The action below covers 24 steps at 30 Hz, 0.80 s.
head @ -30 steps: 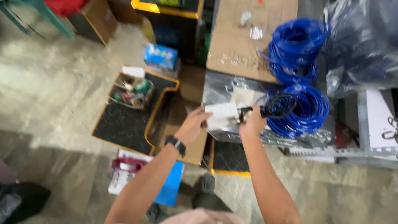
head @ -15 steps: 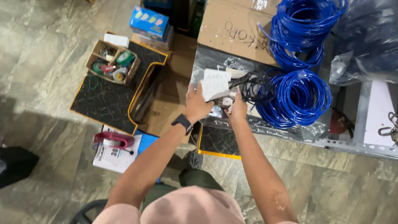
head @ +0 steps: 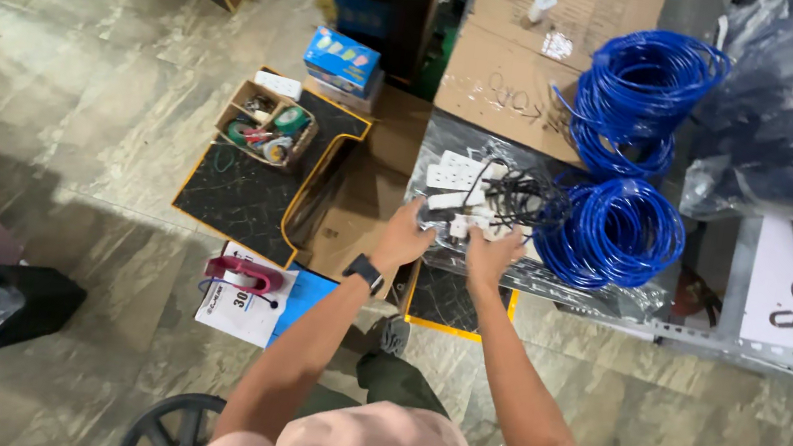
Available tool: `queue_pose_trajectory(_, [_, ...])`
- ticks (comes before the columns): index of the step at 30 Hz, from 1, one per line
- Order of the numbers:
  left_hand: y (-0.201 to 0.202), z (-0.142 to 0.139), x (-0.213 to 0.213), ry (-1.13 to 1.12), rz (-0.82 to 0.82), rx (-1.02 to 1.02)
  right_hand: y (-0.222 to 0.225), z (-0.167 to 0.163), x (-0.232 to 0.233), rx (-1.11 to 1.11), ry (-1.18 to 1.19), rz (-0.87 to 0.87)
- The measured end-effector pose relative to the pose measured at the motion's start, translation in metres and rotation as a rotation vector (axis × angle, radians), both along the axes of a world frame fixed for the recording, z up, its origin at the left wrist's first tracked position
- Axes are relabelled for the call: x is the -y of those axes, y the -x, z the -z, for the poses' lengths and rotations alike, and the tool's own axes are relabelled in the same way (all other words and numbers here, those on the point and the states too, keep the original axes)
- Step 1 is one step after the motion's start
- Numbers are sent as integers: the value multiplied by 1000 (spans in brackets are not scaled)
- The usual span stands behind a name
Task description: The person handles coiled blue cables and power strips on a work table, carries a red drawstring bag, opens a cardboard LED monitor box and removes packaging, then routes and connects cables to the back of a desktop monitor on a desk, arranging the cords behind the display.
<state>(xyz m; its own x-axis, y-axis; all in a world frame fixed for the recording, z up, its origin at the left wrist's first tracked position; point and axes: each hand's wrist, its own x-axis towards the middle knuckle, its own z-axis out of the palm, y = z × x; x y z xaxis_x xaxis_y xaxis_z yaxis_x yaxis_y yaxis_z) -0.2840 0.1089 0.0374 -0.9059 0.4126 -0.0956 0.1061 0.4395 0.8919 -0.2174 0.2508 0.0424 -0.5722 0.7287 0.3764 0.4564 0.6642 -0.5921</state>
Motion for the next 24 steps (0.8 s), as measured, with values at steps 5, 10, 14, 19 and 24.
queue_pose_trajectory(5, [8,-12,66,-226,-8,31,15,-12,49,-177,468,-233])
queue_pose_trajectory(10, [19,-20,148,-363,-7,217,47,-25,134,-34,702,-561])
queue_pose_trajectory(14, [37,-26,236,-464,16,200,67,-31,218,-18,853,-687])
queue_pose_trajectory(19, [54,-39,348,-511,-22,280,83,-27,316,27,824,-736])
queue_pose_trajectory(24, [73,-57,427,-434,-34,302,99,-30,389,4,973,-731])
